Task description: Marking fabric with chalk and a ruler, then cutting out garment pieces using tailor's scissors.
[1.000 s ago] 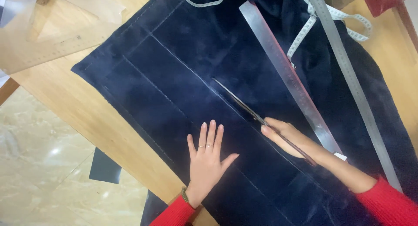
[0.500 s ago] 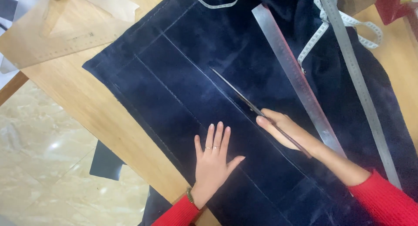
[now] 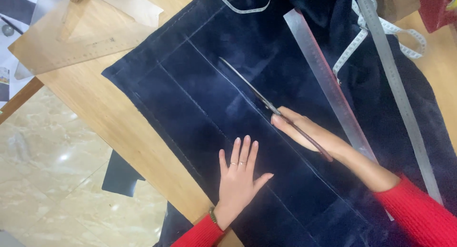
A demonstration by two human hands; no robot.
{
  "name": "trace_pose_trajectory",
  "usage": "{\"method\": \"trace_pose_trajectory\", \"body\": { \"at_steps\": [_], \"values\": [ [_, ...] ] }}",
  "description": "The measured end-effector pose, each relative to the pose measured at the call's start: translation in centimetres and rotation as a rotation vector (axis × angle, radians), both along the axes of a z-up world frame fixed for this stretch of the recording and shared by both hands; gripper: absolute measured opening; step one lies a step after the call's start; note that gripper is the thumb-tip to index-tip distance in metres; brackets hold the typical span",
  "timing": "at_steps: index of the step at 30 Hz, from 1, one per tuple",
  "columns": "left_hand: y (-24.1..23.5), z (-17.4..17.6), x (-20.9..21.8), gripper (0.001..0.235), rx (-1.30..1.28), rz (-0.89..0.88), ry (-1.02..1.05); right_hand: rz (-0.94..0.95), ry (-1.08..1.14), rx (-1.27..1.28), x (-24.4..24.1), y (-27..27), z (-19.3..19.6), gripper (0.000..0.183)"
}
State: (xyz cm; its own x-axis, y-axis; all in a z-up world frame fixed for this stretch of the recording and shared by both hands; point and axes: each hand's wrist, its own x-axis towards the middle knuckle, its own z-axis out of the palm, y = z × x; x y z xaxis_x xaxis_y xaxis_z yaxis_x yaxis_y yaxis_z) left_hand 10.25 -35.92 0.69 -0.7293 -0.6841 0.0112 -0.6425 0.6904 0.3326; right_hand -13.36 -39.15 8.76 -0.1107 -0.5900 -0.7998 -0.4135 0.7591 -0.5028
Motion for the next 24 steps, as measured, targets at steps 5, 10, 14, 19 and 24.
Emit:
{"method": "trace_pose_trajectory", "body": {
  "at_steps": [5,10,14,19,24],
  "values": [
    [0.0,0.1,0.1,0.095,-0.084,-0.029,-0.084,-0.002,0.07,-0.127,-0.9,1.3,-2.7,0.042],
    [0.1,0.1,0.1,0.096,-0.095,-0.023,-0.089,0.006,0.073,-0.041,-0.6,0.5,-1.7,0.047],
    [0.1,0.0,0.1,0.093,-0.055,-0.009,-0.033,0.043,0.079,-0.006,-0.7,-0.8,-1.5,0.047],
    [0.1,0.0,0.0,0.093,-0.041,-0.018,-0.051,0.055,0.039,-0.047,0.0,-3.9,-0.4,0.042],
    [0.2,0.0,0.1,0.095,-0.054,-0.009,-0.054,0.008,0.062,-0.042,0.7,-4.4,-0.6,0.044]
  ]
}}
